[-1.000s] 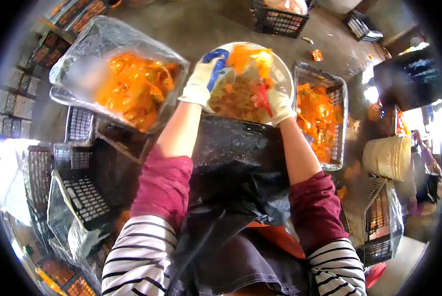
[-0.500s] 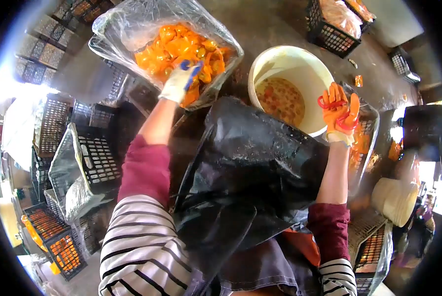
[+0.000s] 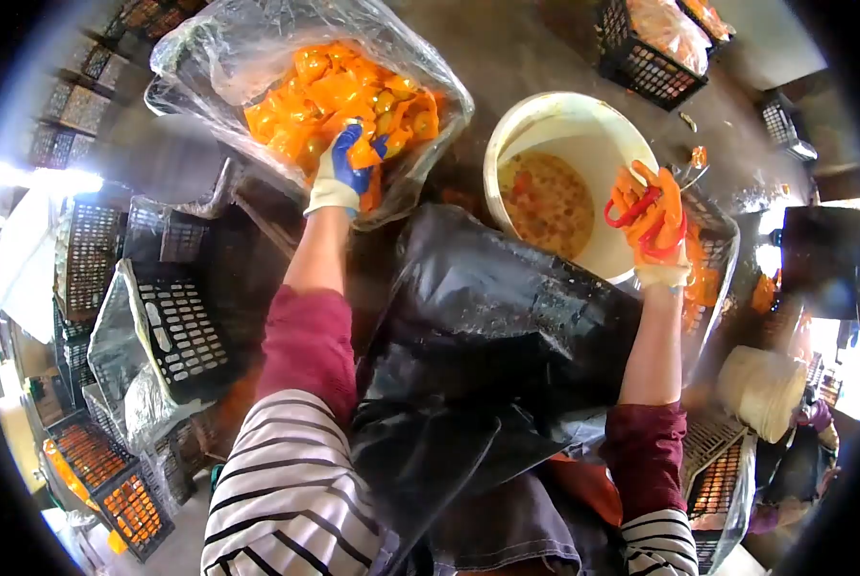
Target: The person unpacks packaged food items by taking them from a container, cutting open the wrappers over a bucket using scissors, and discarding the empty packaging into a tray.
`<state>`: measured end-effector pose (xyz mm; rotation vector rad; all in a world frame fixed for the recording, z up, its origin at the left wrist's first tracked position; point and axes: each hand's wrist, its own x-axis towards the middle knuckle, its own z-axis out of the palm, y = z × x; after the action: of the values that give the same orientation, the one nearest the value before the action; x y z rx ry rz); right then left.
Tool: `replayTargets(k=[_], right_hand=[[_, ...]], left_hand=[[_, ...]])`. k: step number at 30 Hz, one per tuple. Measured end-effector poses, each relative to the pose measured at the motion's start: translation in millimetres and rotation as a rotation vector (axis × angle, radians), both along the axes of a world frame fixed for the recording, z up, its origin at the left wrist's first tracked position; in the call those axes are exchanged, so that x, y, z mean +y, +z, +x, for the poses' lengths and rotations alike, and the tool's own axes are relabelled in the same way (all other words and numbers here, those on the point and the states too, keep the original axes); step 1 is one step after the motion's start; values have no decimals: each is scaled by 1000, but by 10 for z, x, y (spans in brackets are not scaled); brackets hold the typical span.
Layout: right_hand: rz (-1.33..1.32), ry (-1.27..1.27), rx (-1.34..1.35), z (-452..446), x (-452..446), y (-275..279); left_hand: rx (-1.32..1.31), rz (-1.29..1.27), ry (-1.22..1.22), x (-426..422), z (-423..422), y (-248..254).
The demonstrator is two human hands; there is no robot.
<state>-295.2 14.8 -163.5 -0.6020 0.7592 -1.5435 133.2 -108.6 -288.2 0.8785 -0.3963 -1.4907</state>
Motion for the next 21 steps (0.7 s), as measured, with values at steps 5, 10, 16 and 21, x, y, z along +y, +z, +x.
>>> replayTargets(k=[5, 10, 16, 21], right_hand=[[123, 154, 200, -170, -5, -342], [298, 163, 225, -102, 50, -405], [211, 195, 661, -40, -10, -755], [135, 252, 956, 131, 54, -432]], left_hand=[[-378, -100, -70, -90, -476, 653], [-135, -206, -210, -136, -1572, 1235], [183, -187, -531, 1, -2242, 984], [-256, -235, -589, -8, -2258, 937]])
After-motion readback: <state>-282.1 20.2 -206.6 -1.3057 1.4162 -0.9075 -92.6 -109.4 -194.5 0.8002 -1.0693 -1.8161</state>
